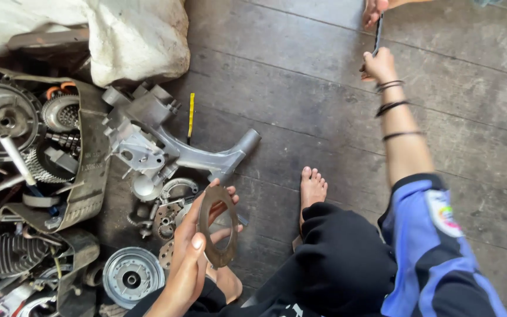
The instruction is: Cleaning various motorcycle engine components like clutch plates and pistons using a wire brush to remove grime.
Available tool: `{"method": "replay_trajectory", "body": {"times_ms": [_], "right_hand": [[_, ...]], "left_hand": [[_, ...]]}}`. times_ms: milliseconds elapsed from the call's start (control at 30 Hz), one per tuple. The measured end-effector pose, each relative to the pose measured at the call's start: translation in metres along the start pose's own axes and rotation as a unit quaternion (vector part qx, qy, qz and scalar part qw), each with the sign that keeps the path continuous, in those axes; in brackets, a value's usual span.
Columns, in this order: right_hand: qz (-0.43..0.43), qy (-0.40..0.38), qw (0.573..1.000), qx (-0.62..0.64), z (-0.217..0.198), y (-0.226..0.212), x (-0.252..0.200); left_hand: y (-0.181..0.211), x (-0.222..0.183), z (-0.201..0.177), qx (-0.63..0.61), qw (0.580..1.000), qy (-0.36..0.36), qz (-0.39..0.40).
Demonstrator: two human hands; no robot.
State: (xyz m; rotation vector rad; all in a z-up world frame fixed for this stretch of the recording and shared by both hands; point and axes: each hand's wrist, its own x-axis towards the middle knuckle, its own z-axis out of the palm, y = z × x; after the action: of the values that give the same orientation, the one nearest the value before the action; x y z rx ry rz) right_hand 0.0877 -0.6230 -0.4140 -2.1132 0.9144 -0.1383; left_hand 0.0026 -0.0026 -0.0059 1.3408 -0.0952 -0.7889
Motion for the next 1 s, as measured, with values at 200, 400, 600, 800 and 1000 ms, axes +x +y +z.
{"method": "replay_trajectory", "body": {"times_ms": [200,400,600,800,1000], "right_hand": [[-0.057,0.098,0.966,0.234,0.055,-0.074,-0.121],[-0.103,-0.051,0.953,0.279,0.001,-0.19,-0.281],[-0.377,-0.23,0.866,0.235,-0.114,-0.327,-0.376],[-0.591,0.136,0.792,0.067,-0.144,-0.403,-0.467],[-0.614,0.014,0.77,0.17,-0.114,-0.421,-0.487]], "left_hand": [[0.002,0.005,-0.006,-0.045,0.998,0.003,-0.035],[0.004,-0.007,0.007,-0.036,0.998,-0.046,-0.011],[0.001,-0.026,0.019,0.039,0.993,-0.055,0.095],[0.028,-0.067,0.021,0.061,0.964,-0.063,0.251],[0.015,-0.08,0.001,0.039,0.933,0.002,0.358]]}}
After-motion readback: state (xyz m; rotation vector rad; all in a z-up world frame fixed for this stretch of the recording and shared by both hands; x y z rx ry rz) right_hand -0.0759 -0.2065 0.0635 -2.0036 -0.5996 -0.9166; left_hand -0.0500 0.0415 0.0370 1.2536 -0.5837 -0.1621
